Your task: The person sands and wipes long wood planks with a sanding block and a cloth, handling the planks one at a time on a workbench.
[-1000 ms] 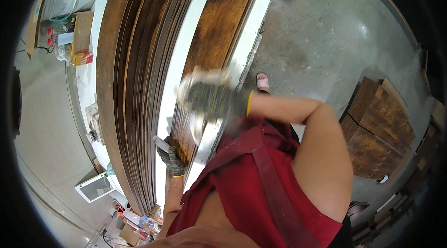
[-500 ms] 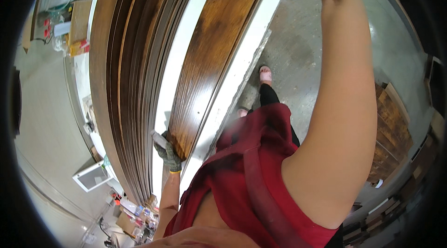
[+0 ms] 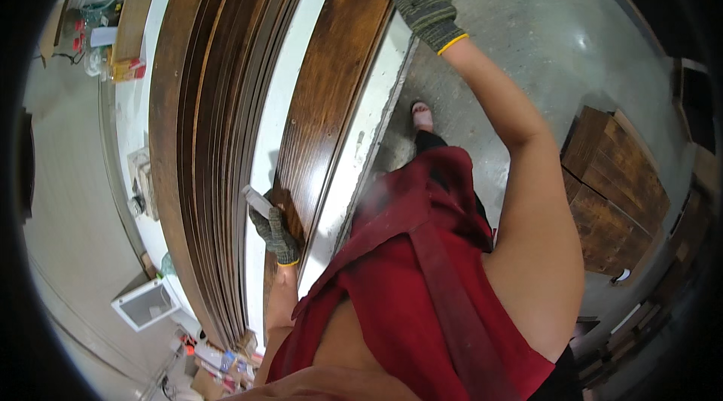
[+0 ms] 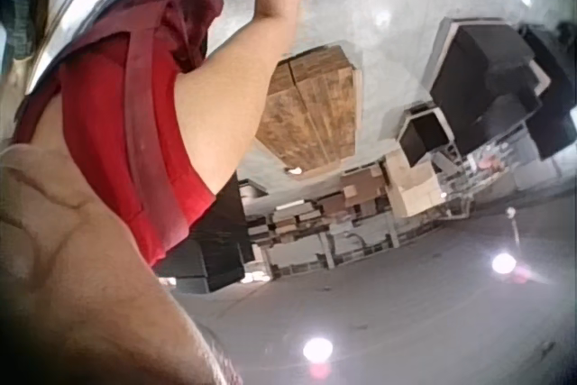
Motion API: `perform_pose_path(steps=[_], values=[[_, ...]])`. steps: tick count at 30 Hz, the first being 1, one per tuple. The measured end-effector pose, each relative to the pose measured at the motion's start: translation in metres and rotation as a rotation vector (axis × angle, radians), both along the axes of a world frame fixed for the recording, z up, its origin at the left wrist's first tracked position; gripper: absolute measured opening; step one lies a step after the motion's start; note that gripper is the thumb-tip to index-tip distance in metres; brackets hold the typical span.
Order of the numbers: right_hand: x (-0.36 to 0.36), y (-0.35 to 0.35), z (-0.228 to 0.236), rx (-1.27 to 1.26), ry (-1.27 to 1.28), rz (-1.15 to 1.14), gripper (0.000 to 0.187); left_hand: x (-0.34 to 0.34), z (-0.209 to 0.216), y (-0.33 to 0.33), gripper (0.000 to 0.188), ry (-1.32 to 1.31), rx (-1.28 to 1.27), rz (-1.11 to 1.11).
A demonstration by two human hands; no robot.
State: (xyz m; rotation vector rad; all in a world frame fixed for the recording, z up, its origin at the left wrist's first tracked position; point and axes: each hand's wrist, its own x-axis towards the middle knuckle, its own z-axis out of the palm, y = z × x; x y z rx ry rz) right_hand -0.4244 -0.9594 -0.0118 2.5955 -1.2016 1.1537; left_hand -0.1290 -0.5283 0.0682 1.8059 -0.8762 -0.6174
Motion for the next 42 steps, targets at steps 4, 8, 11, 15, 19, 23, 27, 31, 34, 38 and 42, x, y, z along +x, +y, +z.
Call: perform_pose_path(steps=[4,8,11,15,19,23,27,31,34,38,42], values=[[-0.002,0.000,-0.004,0.092,-0.005,0.048,0.036,0.005,0.000,0.003,0.045,0.082,0.021,-0.023],[0.004,-0.001,-0.017,0.102,-0.066,0.003,0.038,0.010,-0.008,0.009,0.047,0.040,-0.014,-0.016],[0.021,0.013,-0.021,0.129,-0.224,0.025,0.038,0.015,-0.019,0.014,0.058,0.000,0.074,0.048],[0.055,0.067,-0.007,0.099,0.011,-0.038,0.048,0.027,-0.028,0.022,0.065,-0.026,0.194,0.124],[0.084,0.170,-0.001,0.226,-0.183,0.112,0.052,0.033,-0.031,0.031,0.065,-0.144,0.139,-0.019],[0.092,0.222,-0.011,0.348,-0.209,0.240,0.046,0.035,-0.033,0.034,0.064,-0.278,0.237,0.110],[0.067,0.213,-0.016,0.145,-0.224,0.414,0.043,0.030,-0.032,0.022,0.056,-0.207,0.190,0.024],[0.011,0.204,-0.020,0.249,-0.278,0.298,0.050,0.014,-0.008,0.009,0.057,-0.404,0.393,0.010],[-0.067,0.209,-0.045,0.381,-0.140,-0.059,0.052,-0.007,0.006,-0.022,0.058,-0.385,0.255,-0.181],[-0.175,0.252,-0.084,0.807,-0.004,-0.488,0.041,-0.025,0.000,-0.114,0.060,-0.347,0.151,-0.420],[-0.243,0.328,-0.102,1.168,0.156,-0.708,0.043,-0.058,-0.007,-0.218,0.060,-0.253,0.023,-0.498]])
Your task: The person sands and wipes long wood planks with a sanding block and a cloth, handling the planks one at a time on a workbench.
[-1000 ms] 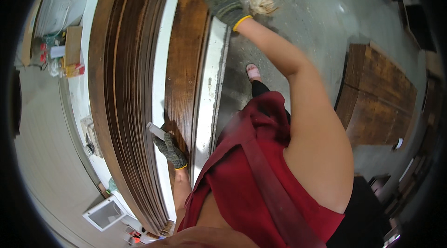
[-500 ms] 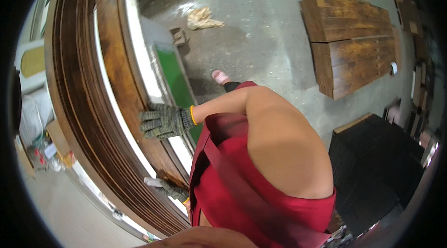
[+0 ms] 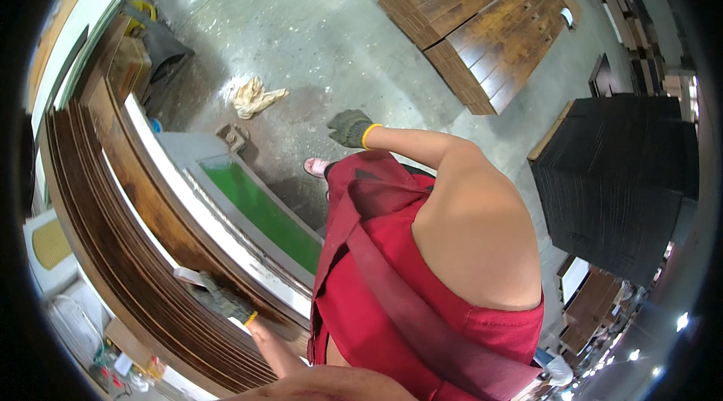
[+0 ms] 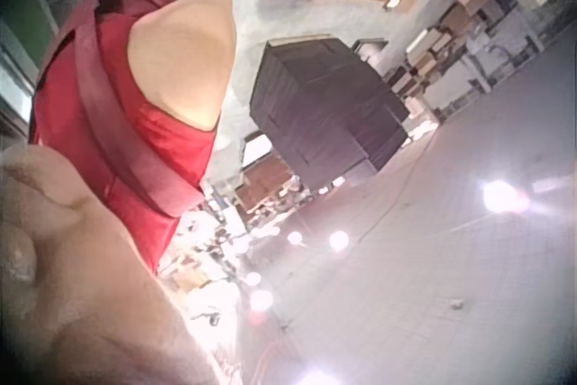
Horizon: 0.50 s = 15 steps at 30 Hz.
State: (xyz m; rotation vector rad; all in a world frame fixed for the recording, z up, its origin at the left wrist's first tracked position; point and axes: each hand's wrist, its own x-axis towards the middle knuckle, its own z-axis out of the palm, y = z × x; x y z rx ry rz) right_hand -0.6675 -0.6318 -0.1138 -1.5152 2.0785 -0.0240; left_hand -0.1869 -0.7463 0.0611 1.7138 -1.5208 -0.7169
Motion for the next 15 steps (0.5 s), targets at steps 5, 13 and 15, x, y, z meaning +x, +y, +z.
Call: perform_pose_path(steps=[5,13,15], values=[[-0.020,0.027,-0.019,0.198,-0.104,-0.141,0.050,-0.074,0.029,-0.097,0.064,-0.001,0.047,-0.034],[-0.057,-0.086,-0.107,0.362,-0.260,-0.305,0.058,-0.082,-0.021,-0.231,0.053,0.243,0.089,0.078],[-0.081,-0.115,-0.156,0.433,-0.213,-0.195,0.048,-0.124,0.001,-0.245,0.052,0.219,0.069,0.175]])
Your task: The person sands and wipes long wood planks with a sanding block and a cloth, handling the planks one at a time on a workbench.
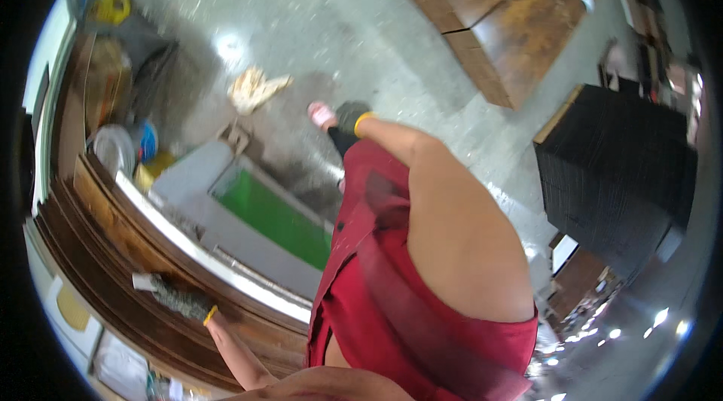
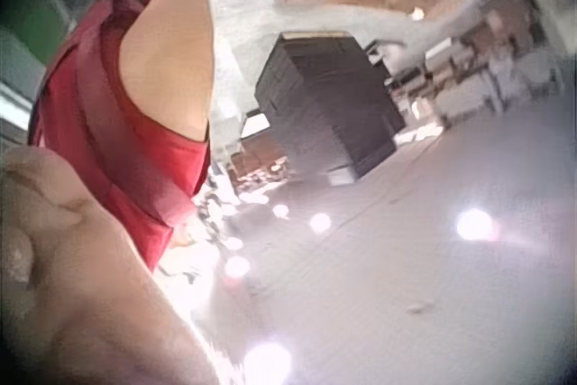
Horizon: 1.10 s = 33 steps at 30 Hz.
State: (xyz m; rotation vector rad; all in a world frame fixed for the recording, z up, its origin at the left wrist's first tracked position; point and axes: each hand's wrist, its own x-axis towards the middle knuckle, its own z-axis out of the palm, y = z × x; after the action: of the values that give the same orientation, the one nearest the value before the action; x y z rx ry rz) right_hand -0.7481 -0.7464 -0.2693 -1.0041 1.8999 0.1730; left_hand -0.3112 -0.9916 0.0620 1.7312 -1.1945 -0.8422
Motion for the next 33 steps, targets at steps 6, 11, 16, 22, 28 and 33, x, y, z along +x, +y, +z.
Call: perform_pose_path(steps=[6,11,16,22,28,33], values=[[-0.049,-0.093,-0.129,0.097,-0.038,0.333,0.044,-0.077,0.115,0.030,0.069,-0.434,1.123,-0.160],[-0.017,-0.166,-0.185,0.295,0.024,0.506,0.038,0.008,0.010,0.002,0.053,0.088,0.105,0.477],[0.039,-0.221,-0.271,0.202,0.007,0.436,0.040,0.051,0.008,0.027,0.052,-0.449,0.074,0.644],[0.096,-0.288,-0.351,0.148,-0.094,0.509,0.047,0.042,0.013,0.030,0.053,-0.831,0.158,0.522],[0.123,-0.325,-0.433,0.232,-0.114,0.476,0.053,0.015,0.002,0.021,0.055,-1.060,0.221,0.476],[0.132,-0.328,-0.490,0.171,-0.204,0.303,0.059,0.009,-0.007,0.027,0.056,-1.150,0.243,0.472]])
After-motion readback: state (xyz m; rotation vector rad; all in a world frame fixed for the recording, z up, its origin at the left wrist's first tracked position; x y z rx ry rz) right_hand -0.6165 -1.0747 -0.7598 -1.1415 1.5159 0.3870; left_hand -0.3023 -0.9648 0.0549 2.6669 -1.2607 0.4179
